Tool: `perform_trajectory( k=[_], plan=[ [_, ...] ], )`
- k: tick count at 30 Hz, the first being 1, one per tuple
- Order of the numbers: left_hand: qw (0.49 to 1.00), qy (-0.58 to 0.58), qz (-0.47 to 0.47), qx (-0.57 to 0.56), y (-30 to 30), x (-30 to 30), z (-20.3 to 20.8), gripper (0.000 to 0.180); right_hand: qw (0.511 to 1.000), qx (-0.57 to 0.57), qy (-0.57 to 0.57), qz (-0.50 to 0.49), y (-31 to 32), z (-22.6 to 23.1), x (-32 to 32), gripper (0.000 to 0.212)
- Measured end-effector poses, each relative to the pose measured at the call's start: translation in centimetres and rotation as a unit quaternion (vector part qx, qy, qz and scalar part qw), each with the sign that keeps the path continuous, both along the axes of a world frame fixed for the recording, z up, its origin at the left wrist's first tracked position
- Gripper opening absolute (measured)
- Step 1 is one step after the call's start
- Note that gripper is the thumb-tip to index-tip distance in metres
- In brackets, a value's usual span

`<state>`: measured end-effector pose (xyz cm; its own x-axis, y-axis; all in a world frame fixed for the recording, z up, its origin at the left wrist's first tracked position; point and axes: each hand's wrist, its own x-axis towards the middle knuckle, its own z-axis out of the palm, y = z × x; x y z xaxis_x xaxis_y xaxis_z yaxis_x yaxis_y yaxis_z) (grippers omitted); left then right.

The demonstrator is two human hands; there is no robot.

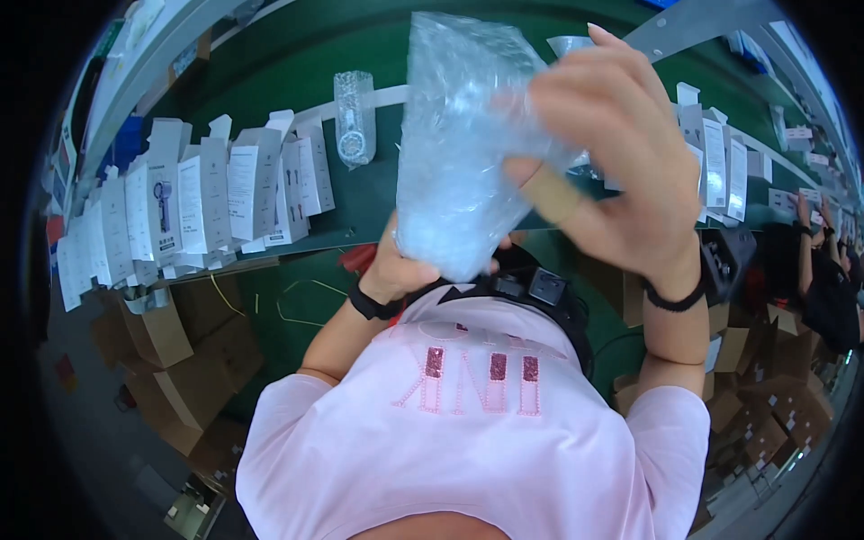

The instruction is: Packaging industrial products by inserting bubble-wrapped items and instruction manuals into cardboard boxes on an assembly line.

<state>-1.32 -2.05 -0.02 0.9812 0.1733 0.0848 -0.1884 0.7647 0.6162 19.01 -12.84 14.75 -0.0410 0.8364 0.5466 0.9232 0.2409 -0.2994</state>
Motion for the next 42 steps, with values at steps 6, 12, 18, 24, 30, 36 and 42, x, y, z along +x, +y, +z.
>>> perform_trajectory(
  k=[6, 12, 18, 24, 30, 36, 42],
  plan=[
    [0.928, 0.019, -0.129, -0.350, -3.4, 0.1, 0.2, 0.089, 0.989, 0.023, -0.118, -0.085, -0.4, -0.1, -5.3, 0.041],
    [0.890, -0.039, -0.115, -0.439, -3.7, 0.3, 0.3, 0.090, 0.991, 0.031, -0.107, -0.080, 0.9, -1.0, -4.6, 0.040],
    [0.993, 0.085, -0.028, -0.080, -2.5, 0.0, -0.9, 0.081, 0.799, 0.109, 0.587, -0.064, 0.3, -6.6, -1.6, 0.079],
    [0.800, 0.305, 0.126, 0.502, 2.0, -0.4, -6.3, 0.080, 0.571, -0.112, 0.786, -0.208, -3.5, -17.7, 3.1, 0.043],
    [0.596, 0.621, 0.177, 0.478, 8.8, 3.0, -17.6, 0.053, 0.628, 0.010, 0.725, -0.282, -0.1, -17.0, 8.8, 0.037],
    [0.677, 0.431, 0.297, 0.517, 5.1, 3.3, -8.2, 0.034, 0.630, 0.163, 0.729, -0.213, 4.6, -11.9, 7.5, 0.038],
    [0.864, 0.351, 0.276, 0.234, -0.1, 3.2, -1.0, 0.039, 0.739, 0.145, 0.649, -0.109, 8.4, -7.8, 0.7, 0.016]
  ],
)
